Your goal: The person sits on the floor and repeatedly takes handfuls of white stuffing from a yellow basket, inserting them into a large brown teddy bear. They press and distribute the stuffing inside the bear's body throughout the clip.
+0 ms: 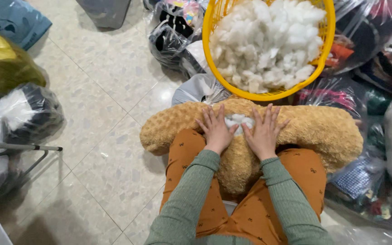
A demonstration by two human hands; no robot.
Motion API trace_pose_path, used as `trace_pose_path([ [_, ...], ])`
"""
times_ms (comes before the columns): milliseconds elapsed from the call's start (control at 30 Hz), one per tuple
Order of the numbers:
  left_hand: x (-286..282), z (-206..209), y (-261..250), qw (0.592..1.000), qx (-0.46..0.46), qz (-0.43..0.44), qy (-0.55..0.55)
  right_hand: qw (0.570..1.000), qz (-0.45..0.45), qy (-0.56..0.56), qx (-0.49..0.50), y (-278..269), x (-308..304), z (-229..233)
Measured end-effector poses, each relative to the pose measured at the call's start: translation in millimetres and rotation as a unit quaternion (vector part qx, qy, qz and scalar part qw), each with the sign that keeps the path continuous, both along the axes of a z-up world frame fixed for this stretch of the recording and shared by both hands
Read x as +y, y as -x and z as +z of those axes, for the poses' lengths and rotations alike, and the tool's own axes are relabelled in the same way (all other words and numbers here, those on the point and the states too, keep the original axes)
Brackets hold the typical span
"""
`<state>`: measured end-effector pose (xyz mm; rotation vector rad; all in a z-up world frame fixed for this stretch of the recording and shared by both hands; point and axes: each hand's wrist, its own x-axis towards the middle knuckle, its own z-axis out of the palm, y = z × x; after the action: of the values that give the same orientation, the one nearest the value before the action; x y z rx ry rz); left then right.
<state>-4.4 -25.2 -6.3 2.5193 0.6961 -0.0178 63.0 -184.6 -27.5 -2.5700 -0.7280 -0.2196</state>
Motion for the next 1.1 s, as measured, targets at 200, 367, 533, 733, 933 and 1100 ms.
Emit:
trace_pose_path([
  [200, -4.8, 2.8, -0.7, 1.0, 0.011, -0.021, 0.008, 1.0, 0.009, 0.005, -0.005, 1.3, -2.5, -1.8],
  [367, -8.6, 6.1, 1.9, 1.0, -0.019, -0.02, 0.007, 1.0, 0.014, -0.006, -0.013, -0.2, -8.1, -3.0],
  [533, -7.5, 8.1, 4.3, 0.999, -0.027, -0.018, 0.027, 1.0, -0.004, -0.016, -0.009, -2.8, -14.4, 2.9],
  [733, -8.4, 7.8, 6.8, 0.996, -0.075, -0.021, 0.035, 0.999, -0.039, -0.028, 0.005, -27.0, -16.4, 17.3],
  [933, -13.4, 17.0, 4.0, 0.995, -0.073, -0.029, 0.065, 0.998, -0.063, -0.021, 0.001, -85.8, -8.5, 16.8],
  [1100, -13.2, 32.8, 1.2, 0.995, -0.042, -0.046, 0.079, 0.997, -0.07, 0.011, -0.019, -144.0, 17.9, 7.3],
])
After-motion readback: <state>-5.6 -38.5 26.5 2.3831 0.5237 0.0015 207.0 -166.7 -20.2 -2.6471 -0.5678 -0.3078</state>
